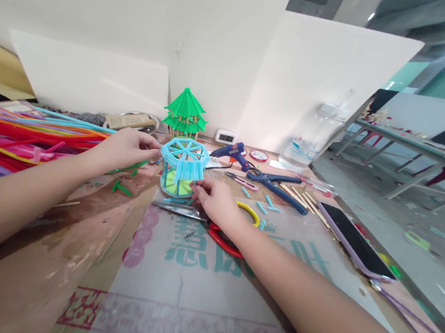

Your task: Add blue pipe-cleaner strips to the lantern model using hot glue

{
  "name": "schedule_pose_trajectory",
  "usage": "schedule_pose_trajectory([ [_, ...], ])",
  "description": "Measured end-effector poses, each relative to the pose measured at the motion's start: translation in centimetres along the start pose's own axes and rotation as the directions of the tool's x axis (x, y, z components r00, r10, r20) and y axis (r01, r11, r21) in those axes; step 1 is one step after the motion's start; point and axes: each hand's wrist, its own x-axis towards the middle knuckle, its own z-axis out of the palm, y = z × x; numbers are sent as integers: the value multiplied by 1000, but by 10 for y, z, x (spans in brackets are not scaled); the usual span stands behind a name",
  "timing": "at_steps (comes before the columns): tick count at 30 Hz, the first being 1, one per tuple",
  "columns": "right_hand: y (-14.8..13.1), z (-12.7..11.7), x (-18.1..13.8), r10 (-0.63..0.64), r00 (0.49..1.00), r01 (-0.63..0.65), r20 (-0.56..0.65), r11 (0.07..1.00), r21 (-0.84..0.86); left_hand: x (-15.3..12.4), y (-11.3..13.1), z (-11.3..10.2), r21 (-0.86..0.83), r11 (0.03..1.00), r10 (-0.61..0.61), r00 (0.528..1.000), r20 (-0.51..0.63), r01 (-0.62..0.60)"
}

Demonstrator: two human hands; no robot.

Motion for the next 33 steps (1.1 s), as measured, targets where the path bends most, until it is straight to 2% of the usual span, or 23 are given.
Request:
schedule_pose_trajectory([
  [4,-3,0,-1,20,1000,-20,-1,1000,7,1,-2,-1,84,996,45,999,-12,-43],
  [7,-3,0,-1,20,1000,-20,3,1000,0,3,-6,-5,58,998,29,1000,6,-29],
  [8,-3,0,-1,16,1000,-16,4,1000,-4,4,-8,-7,29,1000,12,998,54,-13],
  [10,-2,0,-1,5,1000,-5,6,1000,-8,5,-13,-10,-62,998,-17,975,220,31],
  [13,1,0,0,-4,1000,4,12,1000,-14,5,-17,-10,-240,963,-6,893,450,127],
  [14,1,0,0,-9,1000,10,12,1000,-18,5,-18,-9,-297,942,9,875,484,154],
  [16,2,0,0,-27,1000,27,13,999,-25,5,-18,-5,-384,902,23,869,495,195],
  [21,-2,0,-1,0,1000,0,-3,1000,-4,7,-16,1,-534,790,-52,901,430,300],
  [23,-3,0,-1,18,1000,-18,-9,1000,3,9,-17,-1,-561,760,-84,906,415,327],
  [25,-4,1,-2,25,1000,-25,-11,1000,3,10,-18,-8,-592,736,-132,927,351,329],
  [28,-4,1,-1,29,999,-29,-13,1000,-2,11,-15,-24,-727,657,-185,977,103,201],
  [30,-3,1,-1,27,1000,-27,-14,1000,-2,11,-11,-36,-824,563,-191,980,-54,65],
  [32,-4,1,-1,22,1000,-22,-14,1000,1,11,-7,-46,-866,500,-191,974,-120,-8],
  [33,-4,1,-1,17,1000,-17,-15,1000,3,11,-6,-49,-864,503,-184,976,-118,-10],
])
